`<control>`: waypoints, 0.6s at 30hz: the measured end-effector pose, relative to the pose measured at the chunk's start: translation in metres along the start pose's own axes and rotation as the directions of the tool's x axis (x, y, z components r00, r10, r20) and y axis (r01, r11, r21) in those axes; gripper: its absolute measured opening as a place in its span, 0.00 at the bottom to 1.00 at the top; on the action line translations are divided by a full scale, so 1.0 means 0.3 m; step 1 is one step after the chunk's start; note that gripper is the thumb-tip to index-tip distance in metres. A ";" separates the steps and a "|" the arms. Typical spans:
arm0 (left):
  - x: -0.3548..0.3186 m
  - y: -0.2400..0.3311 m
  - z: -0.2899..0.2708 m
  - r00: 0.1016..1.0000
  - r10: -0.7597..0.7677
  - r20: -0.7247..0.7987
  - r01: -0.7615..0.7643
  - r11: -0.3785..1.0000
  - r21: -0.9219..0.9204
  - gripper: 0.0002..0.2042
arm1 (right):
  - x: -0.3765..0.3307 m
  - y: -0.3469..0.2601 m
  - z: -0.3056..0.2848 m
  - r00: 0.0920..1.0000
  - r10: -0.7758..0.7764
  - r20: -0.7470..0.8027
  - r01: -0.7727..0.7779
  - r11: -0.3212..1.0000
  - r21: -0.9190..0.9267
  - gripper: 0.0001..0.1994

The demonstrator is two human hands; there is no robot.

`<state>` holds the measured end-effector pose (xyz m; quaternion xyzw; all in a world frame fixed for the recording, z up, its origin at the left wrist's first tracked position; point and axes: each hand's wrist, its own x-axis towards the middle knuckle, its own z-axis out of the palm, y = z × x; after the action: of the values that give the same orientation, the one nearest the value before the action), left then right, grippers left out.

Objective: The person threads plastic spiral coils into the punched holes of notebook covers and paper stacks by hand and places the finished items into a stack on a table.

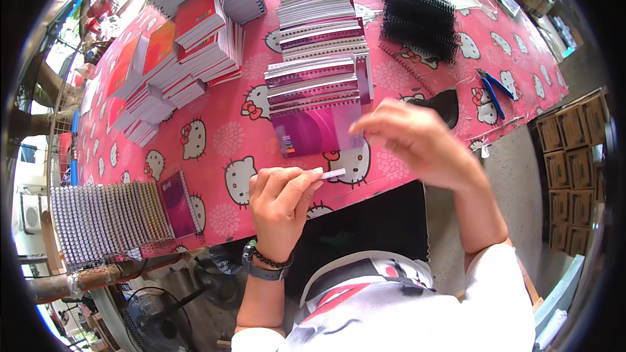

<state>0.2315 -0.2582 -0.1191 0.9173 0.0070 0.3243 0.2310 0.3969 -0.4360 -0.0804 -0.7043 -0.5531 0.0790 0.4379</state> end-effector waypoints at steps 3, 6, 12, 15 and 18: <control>0.021 0.008 -0.003 0.999 -0.010 0.044 0.012 0.999 -0.038 0.11 | -0.061 0.009 0.075 0.981 0.185 0.062 -0.192 0.973 0.128 0.14; 0.022 0.008 0.001 0.999 -0.016 0.052 0.018 0.999 -0.036 0.11 | -0.082 0.017 0.105 0.982 0.188 0.009 -0.185 0.956 0.230 0.14; 0.013 0.002 -0.006 0.998 -0.008 0.056 0.011 0.999 -0.045 0.10 | -0.060 0.020 0.113 0.993 0.038 -0.110 -0.027 0.995 0.099 0.13; 0.015 0.008 -0.011 0.998 -0.014 0.061 0.017 0.999 -0.049 0.10 | -0.059 0.029 0.124 0.995 -0.032 -0.093 0.037 0.998 0.046 0.13; 0.016 0.009 -0.009 0.998 -0.017 0.060 0.020 0.999 -0.050 0.10 | -0.061 0.030 0.124 0.996 -0.064 -0.061 0.070 0.994 0.088 0.13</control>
<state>0.2333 -0.2586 -0.1131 0.9202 0.0002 0.2949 0.2573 0.3742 -0.4317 -0.1160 -0.6668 -0.5594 0.0687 0.4877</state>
